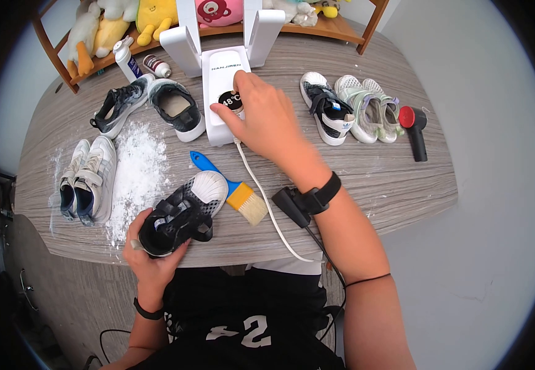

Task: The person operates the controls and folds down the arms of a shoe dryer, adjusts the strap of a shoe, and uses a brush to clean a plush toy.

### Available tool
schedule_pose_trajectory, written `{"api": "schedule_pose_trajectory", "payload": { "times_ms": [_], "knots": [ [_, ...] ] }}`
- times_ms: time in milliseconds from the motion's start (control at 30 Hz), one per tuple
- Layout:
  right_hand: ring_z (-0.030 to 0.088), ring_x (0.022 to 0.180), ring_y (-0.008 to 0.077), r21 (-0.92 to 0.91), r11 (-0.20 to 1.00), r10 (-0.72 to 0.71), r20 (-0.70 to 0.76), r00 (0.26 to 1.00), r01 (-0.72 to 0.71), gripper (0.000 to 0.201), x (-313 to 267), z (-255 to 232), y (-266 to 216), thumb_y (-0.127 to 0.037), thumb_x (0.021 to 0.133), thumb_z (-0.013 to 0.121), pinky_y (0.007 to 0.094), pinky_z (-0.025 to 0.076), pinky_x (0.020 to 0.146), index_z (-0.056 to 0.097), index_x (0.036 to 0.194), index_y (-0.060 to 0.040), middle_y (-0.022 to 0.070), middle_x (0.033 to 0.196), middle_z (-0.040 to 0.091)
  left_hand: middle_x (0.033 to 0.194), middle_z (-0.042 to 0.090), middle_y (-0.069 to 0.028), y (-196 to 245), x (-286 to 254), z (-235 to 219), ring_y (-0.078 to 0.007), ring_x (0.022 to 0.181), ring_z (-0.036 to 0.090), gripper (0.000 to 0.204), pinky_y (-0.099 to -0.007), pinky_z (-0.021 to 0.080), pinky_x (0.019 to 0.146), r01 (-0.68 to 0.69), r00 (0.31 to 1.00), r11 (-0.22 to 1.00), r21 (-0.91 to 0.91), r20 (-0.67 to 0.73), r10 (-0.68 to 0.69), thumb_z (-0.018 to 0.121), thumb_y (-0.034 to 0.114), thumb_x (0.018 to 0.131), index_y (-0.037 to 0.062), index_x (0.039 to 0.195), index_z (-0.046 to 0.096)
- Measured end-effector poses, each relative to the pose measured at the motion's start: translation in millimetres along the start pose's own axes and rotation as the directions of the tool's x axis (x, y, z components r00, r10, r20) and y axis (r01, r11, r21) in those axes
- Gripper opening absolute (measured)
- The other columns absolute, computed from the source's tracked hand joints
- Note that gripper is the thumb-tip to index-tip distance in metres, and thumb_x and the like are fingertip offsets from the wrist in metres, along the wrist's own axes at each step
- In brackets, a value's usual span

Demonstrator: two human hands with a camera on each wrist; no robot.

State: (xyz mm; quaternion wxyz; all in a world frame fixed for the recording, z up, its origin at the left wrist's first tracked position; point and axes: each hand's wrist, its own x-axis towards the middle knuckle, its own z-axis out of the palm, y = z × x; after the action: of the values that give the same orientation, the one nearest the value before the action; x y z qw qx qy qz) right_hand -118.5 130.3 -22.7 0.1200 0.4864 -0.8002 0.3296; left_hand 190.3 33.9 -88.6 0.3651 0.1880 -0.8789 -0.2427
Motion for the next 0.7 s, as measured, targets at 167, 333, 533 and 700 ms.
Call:
{"api": "schedule_pose_trajectory", "payload": {
  "times_ms": [167, 333, 533, 700],
  "knots": [
    [0.07, 0.088, 0.0421, 0.101, 0.98, -0.172, 0.018, 0.985, 0.17, 0.039, 0, -4, 14, -0.033, 0.097, 0.075, 0.0503, 0.054, 0.074, 0.058, 0.102, 0.0015, 0.0199, 0.101, 0.069, 0.119, 0.072, -0.0181, -3, -4, -1, -0.0308, 0.106, 0.074, 0.08, -0.039, 0.057, 0.096, 0.05, 0.997, 0.999, -0.007, 0.06, -0.05, 0.1, 0.015, 0.064, -0.0039, 0.133, 0.063],
    [0.069, 0.081, 0.043, -0.008, 1.0, 0.023, 0.029, 0.999, -0.022, 0.042, -1, -1, -1, -0.034, 0.095, 0.078, 0.0517, 0.053, 0.073, 0.056, 0.098, 0.0016, 0.0227, 0.087, 0.069, 0.119, 0.072, -0.0179, -2, -4, -1, -0.0296, 0.105, 0.074, 0.081, -0.0379, 0.058, 0.095, 0.042, 0.997, 0.999, 0.009, 0.061, -0.043, 0.1, 0.015, 0.065, -0.004, 0.134, 0.062],
    [0.068, 0.082, 0.0448, 0.021, 1.0, -0.018, 0.057, 0.998, 0.017, 0.042, 0, -6, 0, -0.033, 0.096, 0.078, 0.0519, 0.053, 0.074, 0.055, 0.1, 0.0022, 0.0238, 0.087, 0.069, 0.118, 0.073, -0.0175, -3, -5, 0, -0.0288, 0.104, 0.074, 0.081, -0.0376, 0.058, 0.094, 0.054, 0.997, 0.998, 0.019, 0.049, -0.055, 0.099, 0.014, 0.065, -0.0032, 0.135, 0.062],
    [0.068, 0.092, 0.0446, 0.076, 0.995, -0.077, 0.099, 0.992, 0.069, 0.039, 0, -7, 7, -0.03, 0.098, 0.074, 0.052, 0.052, 0.079, 0.055, 0.105, 0.0029, 0.0245, 0.101, 0.068, 0.11, 0.073, -0.0182, -3, -3, 3, -0.036, 0.096, 0.073, 0.077, -0.0421, 0.059, 0.086, 0.052, 0.999, 0.999, -0.005, -0.013, -0.052, 0.101, 0.023, 0.064, -0.0012, 0.129, 0.067]
  ]
}}
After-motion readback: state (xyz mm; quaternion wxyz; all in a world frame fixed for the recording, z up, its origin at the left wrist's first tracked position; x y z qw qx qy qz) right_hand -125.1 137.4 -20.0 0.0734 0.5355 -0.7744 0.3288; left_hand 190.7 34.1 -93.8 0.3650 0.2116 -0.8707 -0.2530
